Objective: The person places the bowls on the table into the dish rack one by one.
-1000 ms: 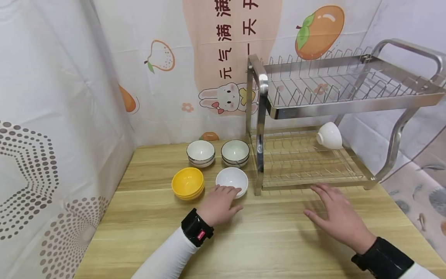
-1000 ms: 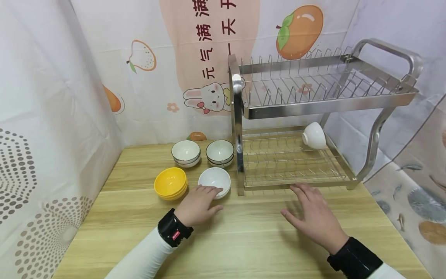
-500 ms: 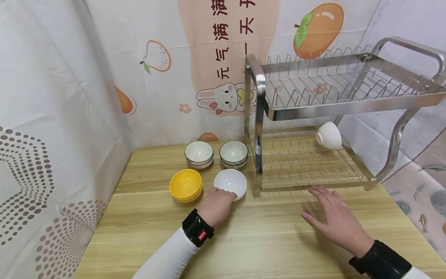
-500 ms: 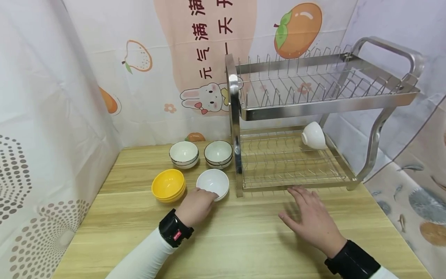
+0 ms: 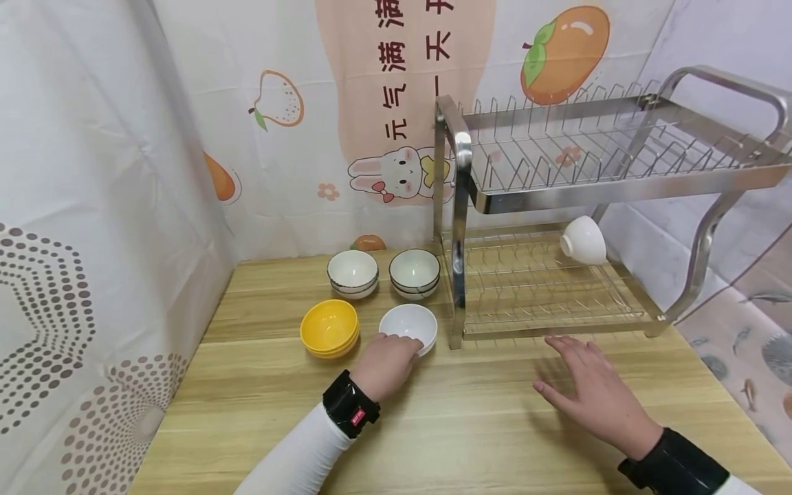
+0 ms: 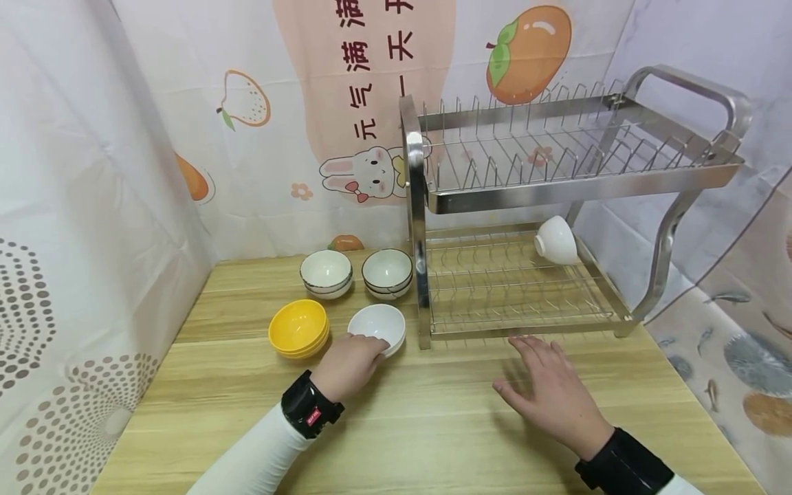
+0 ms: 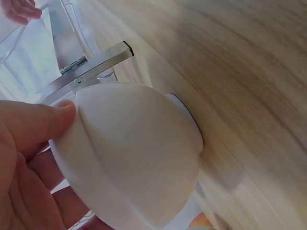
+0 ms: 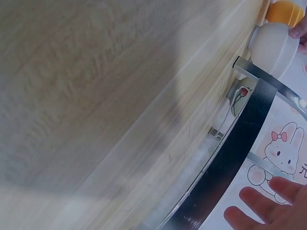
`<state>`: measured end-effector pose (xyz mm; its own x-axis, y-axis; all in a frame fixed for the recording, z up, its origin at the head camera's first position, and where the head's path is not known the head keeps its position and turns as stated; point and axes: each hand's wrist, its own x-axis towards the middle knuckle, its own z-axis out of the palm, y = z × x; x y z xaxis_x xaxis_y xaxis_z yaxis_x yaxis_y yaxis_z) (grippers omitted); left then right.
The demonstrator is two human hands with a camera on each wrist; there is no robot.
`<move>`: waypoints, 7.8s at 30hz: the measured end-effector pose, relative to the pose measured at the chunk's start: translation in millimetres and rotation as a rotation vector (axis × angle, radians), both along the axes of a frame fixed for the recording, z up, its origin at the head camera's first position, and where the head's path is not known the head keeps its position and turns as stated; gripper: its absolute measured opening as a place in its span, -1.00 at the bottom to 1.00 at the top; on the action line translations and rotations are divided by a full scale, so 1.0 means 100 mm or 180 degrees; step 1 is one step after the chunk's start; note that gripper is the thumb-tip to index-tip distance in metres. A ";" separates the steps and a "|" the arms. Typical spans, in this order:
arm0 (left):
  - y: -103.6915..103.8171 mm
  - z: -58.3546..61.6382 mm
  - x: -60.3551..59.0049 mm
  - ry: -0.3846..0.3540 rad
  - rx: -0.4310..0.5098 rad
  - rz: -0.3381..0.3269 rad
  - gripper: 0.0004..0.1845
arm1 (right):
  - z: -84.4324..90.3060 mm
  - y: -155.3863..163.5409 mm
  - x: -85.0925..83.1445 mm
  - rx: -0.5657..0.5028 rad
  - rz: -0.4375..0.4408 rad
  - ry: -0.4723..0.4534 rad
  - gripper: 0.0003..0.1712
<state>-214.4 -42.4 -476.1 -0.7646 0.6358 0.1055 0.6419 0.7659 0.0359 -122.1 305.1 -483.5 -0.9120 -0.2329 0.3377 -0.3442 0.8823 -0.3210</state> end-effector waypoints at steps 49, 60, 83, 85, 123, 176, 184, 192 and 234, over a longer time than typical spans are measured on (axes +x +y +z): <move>0.43 0.37 0.60 0.0869 -0.0188 -0.1978 -0.84 | 0.32 -0.48 0.17 0.0621 0.1919 0.1100 -0.53; 0.47 0.37 0.56 0.0775 -0.0164 -0.1987 -0.84 | 0.30 -0.45 0.15 0.0517 0.1866 0.1117 -0.53; 0.66 0.29 0.46 0.0745 0.0413 -0.1713 -0.12 | 0.63 0.06 -0.39 -0.1121 -0.0384 -0.0196 -0.75; 0.73 0.28 0.47 0.0722 0.0263 -0.1708 -0.13 | 0.67 0.19 -0.53 -0.1337 -0.0488 -0.0507 -0.66; 1.31 0.09 0.57 0.0745 -0.0075 -0.1896 -0.13 | 0.38 0.78 -1.97 -0.2660 -0.0977 -0.1451 -0.46; 0.61 0.08 0.42 0.0288 0.0023 -0.1064 -0.19 | 0.57 0.48 -1.11 -0.2305 -0.0582 -0.1540 -0.23; 0.34 0.09 0.32 0.0180 0.0214 -0.0693 -0.20 | 0.48 0.24 -0.49 -0.1061 -0.0216 -0.0800 -0.26; 0.15 0.05 0.28 0.0125 0.0285 -0.0441 -0.23 | 0.21 0.11 -0.13 0.0316 0.0266 0.0429 -0.16; -0.01 -0.09 -0.02 0.0000 -0.0198 -0.0113 -0.70 | -0.12 0.00 0.22 0.0405 0.0418 0.0727 -0.29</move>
